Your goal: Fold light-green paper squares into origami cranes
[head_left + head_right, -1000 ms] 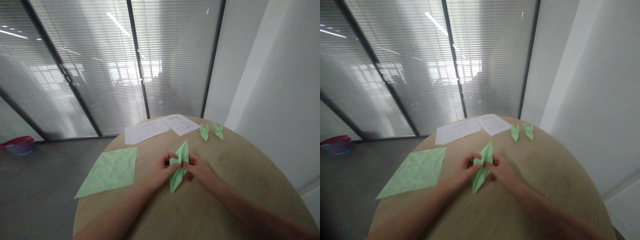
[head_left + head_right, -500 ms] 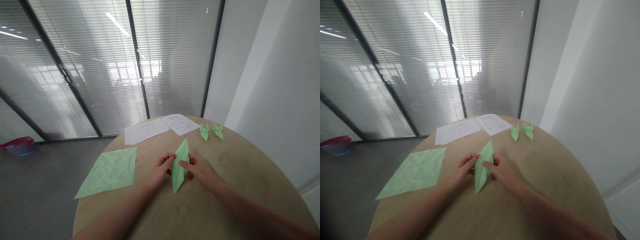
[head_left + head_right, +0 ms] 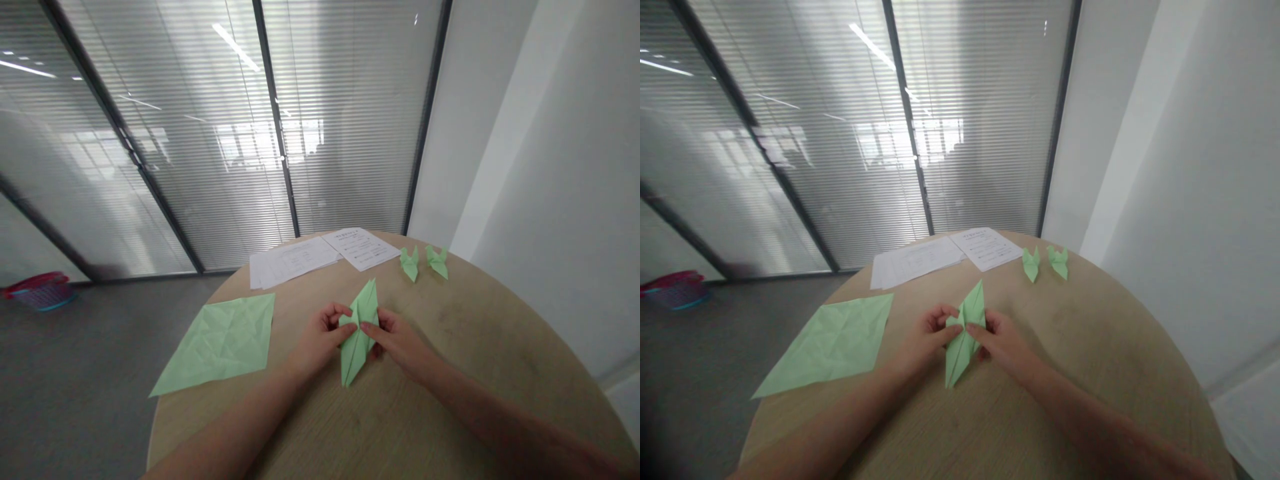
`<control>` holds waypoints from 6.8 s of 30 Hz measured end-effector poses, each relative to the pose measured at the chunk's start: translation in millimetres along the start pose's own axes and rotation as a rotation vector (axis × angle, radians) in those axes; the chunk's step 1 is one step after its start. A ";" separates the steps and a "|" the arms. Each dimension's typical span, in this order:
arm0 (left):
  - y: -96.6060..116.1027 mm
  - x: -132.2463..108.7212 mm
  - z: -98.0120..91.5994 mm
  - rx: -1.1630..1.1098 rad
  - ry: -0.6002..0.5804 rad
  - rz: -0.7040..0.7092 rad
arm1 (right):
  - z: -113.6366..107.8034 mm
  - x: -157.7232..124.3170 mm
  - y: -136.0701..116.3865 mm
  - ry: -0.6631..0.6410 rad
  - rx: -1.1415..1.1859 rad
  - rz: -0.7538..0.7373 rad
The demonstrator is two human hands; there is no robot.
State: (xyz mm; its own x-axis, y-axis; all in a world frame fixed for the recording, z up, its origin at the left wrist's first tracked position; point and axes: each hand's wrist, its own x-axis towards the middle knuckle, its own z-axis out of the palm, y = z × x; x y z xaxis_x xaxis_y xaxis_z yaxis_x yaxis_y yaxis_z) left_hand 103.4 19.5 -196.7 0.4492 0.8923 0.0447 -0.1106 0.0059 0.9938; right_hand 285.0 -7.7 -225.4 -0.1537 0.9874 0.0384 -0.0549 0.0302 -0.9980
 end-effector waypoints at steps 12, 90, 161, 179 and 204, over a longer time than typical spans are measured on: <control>-1.1 1.6 -1.3 0.207 0.140 0.115 | -0.1 1.6 1.7 0.019 -0.037 -0.014; -0.3 -0.3 4.2 -0.029 0.255 -0.028 | -1.8 5.2 9.1 0.112 -0.315 -0.164; 1.2 -1.5 5.2 0.107 0.133 0.039 | 0.9 6.7 3.8 0.132 0.278 0.067; -8.9 5.8 2.4 0.008 0.109 0.075 | 8.9 1.5 1.7 0.034 0.376 0.089; -2.6 -3.0 1.6 0.119 -0.085 -0.038 | 10.3 -5.4 -1.3 -0.184 0.013 0.172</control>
State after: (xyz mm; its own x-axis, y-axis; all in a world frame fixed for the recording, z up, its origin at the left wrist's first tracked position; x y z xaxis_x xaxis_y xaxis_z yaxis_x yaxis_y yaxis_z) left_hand 103.7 16.0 -199.2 0.5247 0.8512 0.0106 0.0111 -0.0192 0.9998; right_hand 275.7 -14.7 -223.8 -0.3387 0.9329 -0.1220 -0.0247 -0.1384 -0.9901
